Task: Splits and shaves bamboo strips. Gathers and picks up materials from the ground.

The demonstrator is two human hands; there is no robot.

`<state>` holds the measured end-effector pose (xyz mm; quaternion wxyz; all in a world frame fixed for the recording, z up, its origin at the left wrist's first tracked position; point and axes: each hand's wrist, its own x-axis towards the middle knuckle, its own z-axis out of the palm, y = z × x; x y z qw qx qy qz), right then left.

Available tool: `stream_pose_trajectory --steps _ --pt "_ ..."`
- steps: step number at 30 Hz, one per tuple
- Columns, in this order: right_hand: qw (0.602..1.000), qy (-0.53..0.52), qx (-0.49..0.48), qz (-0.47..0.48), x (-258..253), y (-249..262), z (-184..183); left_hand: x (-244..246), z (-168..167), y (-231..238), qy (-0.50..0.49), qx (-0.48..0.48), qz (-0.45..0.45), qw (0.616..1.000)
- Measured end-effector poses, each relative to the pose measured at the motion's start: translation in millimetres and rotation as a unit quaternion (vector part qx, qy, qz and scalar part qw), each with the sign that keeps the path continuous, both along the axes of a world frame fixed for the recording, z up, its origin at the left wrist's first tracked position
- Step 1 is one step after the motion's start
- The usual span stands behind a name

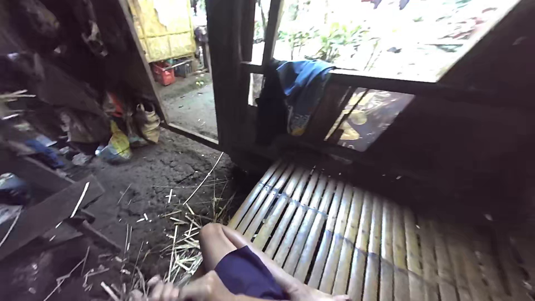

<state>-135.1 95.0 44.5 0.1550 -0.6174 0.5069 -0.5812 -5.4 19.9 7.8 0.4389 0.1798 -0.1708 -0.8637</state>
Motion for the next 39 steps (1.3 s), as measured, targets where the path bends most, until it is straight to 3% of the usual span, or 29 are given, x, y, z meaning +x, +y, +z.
stream_pose_trajectory --steps 2,5,7,10,12,14,16,19,21,23,27,30,32,36,39 --pt "0.999 -0.023 0.027 -0.014 -21 -15 -3 -11 33 31 -0.085 0.002 -0.009 0.996" --pt "0.991 0.004 0.106 -0.087 -60 -35 4 -21 17 35 -0.130 -0.057 0.039 0.989" --pt "0.995 0.024 0.092 -0.039 -52 -24 3 -23 11 19 -0.113 -0.059 0.088 0.988" --pt "0.996 0.041 0.052 0.063 -18 14 -3 -20 13 -14 -0.091 0.079 0.174 0.977" --pt "0.994 0.051 0.060 0.078 -13 19 -8 -20 7 -10 -0.048 0.096 0.146 0.983" --pt "0.994 0.053 0.083 0.057 -19 3 -9 -22 4 6 0.011 0.037 0.055 0.998" --pt "0.992 0.053 0.112 0.005 -42 -21 0 -27 15 28 -0.050 0.016 0.021 0.998" --pt "0.986 0.075 0.143 -0.041 -56 -33 6 -23 8 31 -0.114 -0.006 0.072 0.991" --pt "0.993 0.078 0.092 0.007 -31 -16 0 -15 4 13 -0.138 0.054 0.145 0.978" --pt "0.992 0.087 0.072 0.058 -6 4 -7 -3 -12 -4 -0.093 0.074 0.170 0.978" --pt "0.988 0.080 0.115 0.070 -12 -10 -13 -8 -6 7 -0.022 0.028 0.098 0.995" --pt "0.988 0.040 0.149 -0.003 -38 -40 3 -15 19 29 -0.119 -0.025 0.066 0.990" --pt "0.991 0.059 0.118 -0.018 -38 -39 5 -14 15 26 -0.137 -0.001 0.099 0.986" --pt "0.991 0.106 0.039 0.065 2 4 -12 2 -15 -15 -0.086 0.092 0.201 0.971" --pt "0.987 0.129 0.060 0.081 -1 0 -13 -6 -2 -6 -0.037 0.051 0.114 0.992"
